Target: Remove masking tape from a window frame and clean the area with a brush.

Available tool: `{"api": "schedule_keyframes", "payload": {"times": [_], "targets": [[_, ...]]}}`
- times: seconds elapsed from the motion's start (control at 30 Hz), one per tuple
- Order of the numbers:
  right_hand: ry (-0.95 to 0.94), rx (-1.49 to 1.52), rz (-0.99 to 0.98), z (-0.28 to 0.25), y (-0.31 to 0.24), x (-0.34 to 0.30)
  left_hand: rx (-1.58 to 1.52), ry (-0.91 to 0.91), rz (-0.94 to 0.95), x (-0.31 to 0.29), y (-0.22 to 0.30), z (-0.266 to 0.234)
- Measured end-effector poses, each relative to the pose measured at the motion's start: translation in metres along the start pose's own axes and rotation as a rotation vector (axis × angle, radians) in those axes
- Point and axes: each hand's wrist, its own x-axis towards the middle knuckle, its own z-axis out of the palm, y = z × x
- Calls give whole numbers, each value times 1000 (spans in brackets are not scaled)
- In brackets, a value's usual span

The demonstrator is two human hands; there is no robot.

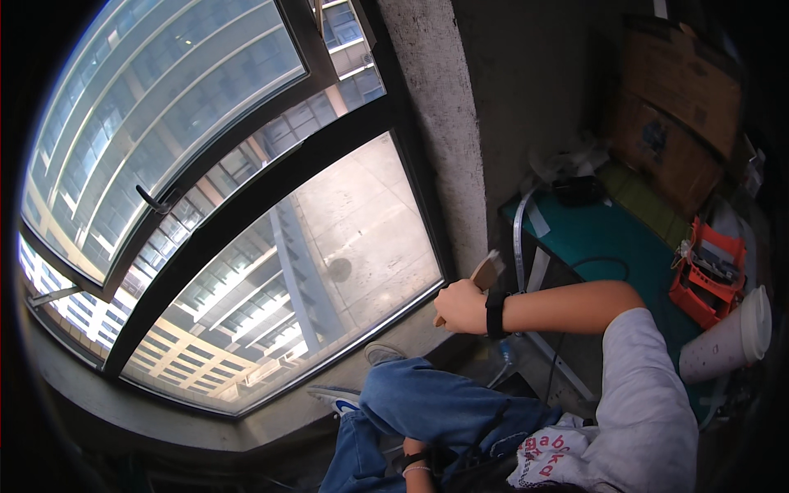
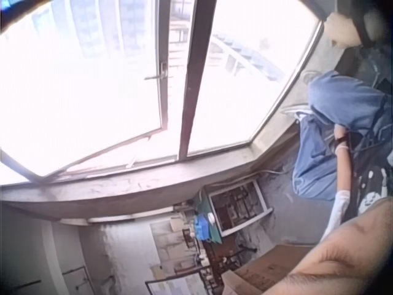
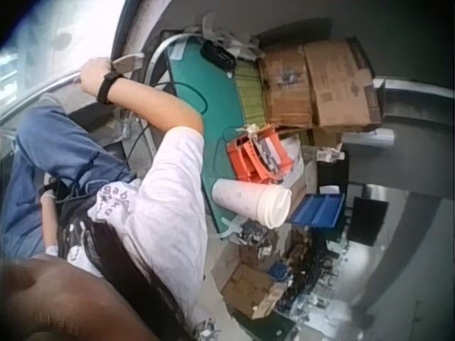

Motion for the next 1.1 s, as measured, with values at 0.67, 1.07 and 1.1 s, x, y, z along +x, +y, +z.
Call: {"api": "schedule_keyframes", "payload": {"times": [0.67, 1.07, 1.1], "targets": [[-81, 88, 11, -11, -5, 12, 0, 6, -3, -2, 2, -2], [149, -336, 122, 91, 60, 82, -8, 3, 3, -6, 1, 2], [145, -334, 116, 95, 60, 83, -12, 6, 0, -6, 0, 1]]}}
